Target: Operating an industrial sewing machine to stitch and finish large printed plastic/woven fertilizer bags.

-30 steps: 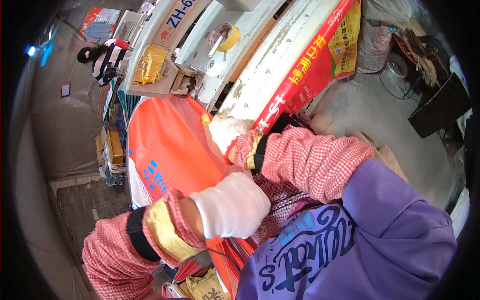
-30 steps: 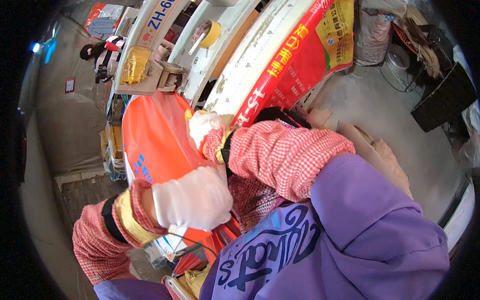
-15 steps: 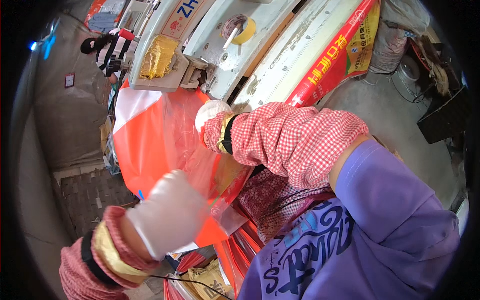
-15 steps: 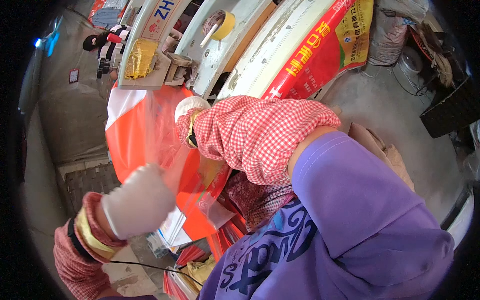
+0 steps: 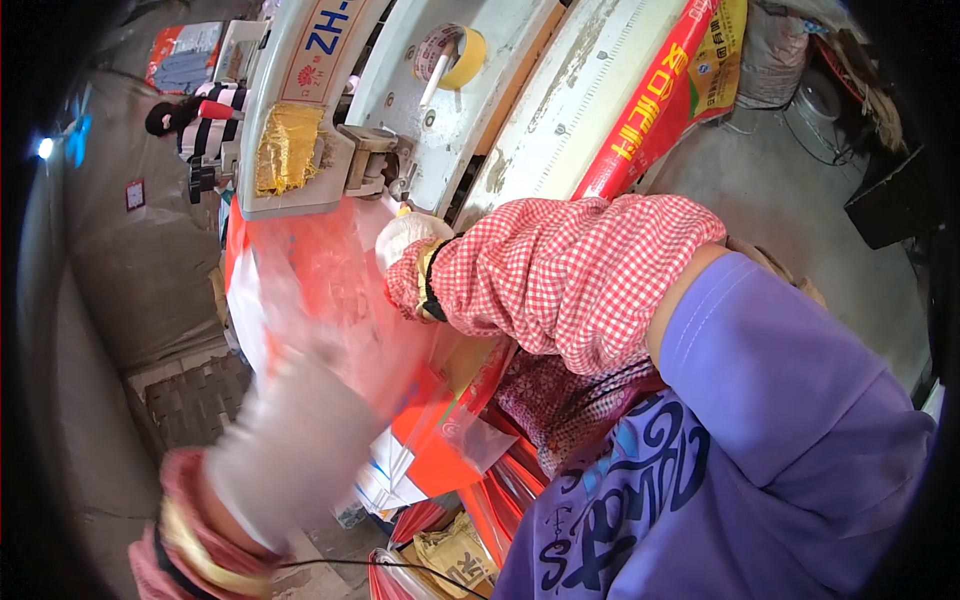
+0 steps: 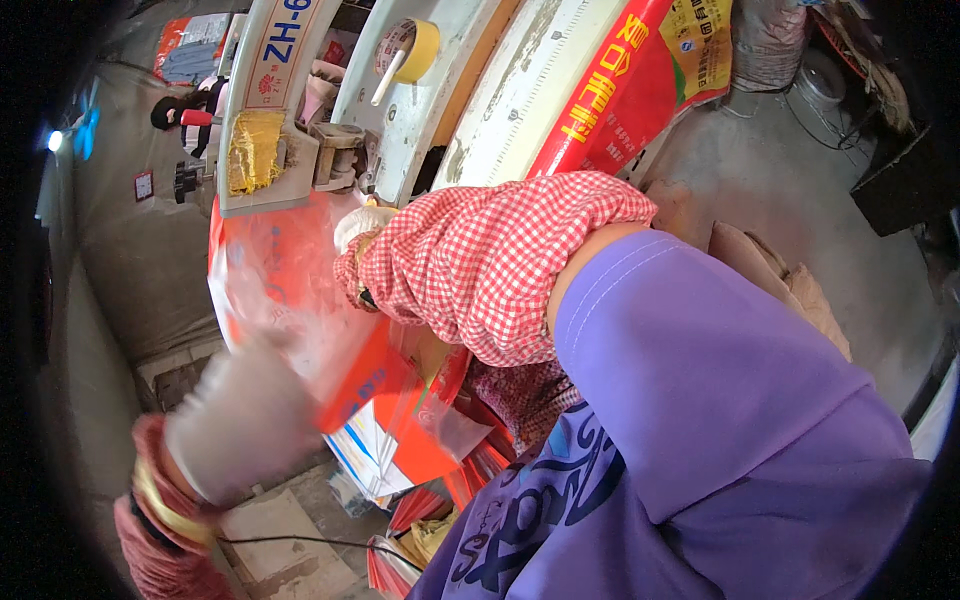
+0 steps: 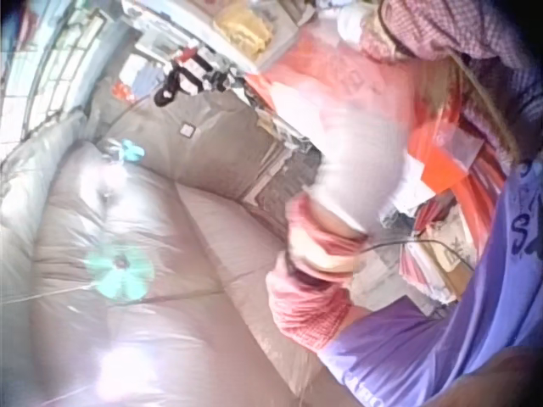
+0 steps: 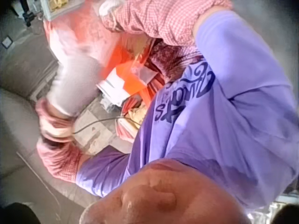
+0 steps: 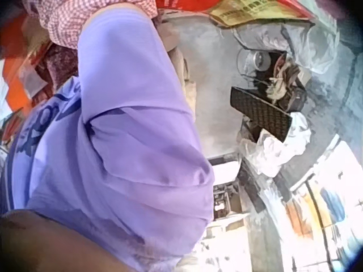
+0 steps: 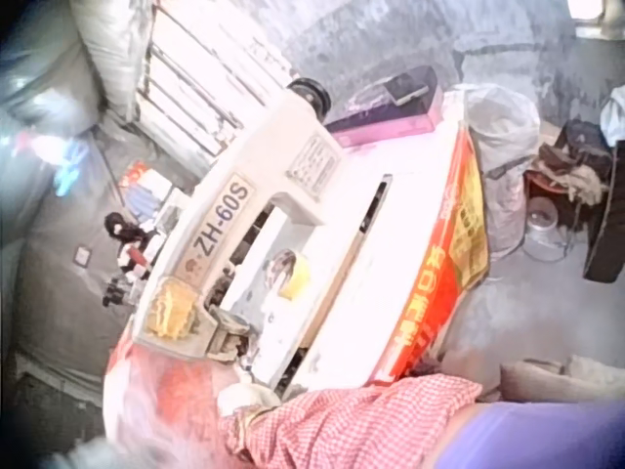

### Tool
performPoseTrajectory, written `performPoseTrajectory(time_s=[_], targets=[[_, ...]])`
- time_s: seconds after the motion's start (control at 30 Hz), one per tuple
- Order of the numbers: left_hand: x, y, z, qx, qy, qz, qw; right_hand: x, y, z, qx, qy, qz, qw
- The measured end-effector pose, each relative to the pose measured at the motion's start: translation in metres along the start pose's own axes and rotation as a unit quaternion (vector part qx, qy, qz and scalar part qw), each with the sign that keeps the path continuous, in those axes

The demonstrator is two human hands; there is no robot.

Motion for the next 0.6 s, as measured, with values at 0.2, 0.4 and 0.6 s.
performPoseTrajectory(time_s=[0.2,0.4,0.6], targets=[[0.082,0.018,0.064,-0.086,-0.042,0.181,0.979,-0.006,-0.034,0.011,0.089,-0.065,-0.187,0.976],[-0.005,0.049,-0.011,0.018,-0.062,0.152,0.986,-0.008,0.006,-0.005,-0.015,0.121,0.084,0.989],[0.018,0.015,0.065,-0.170,-0.139,0.197,0.956,-0.012,0.070,-0.021,-0.134,0.102,0.070,0.983]])
Point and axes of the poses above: each hand's wrist, its own x-axis towards the middle knuckle, its own y-axis out of the back of the hand, z = x × y, the point moved 5 cm from there along x, towards the middle knuckle, and after that the axes turned 14 degrees about -x, right-handed, at the moved point
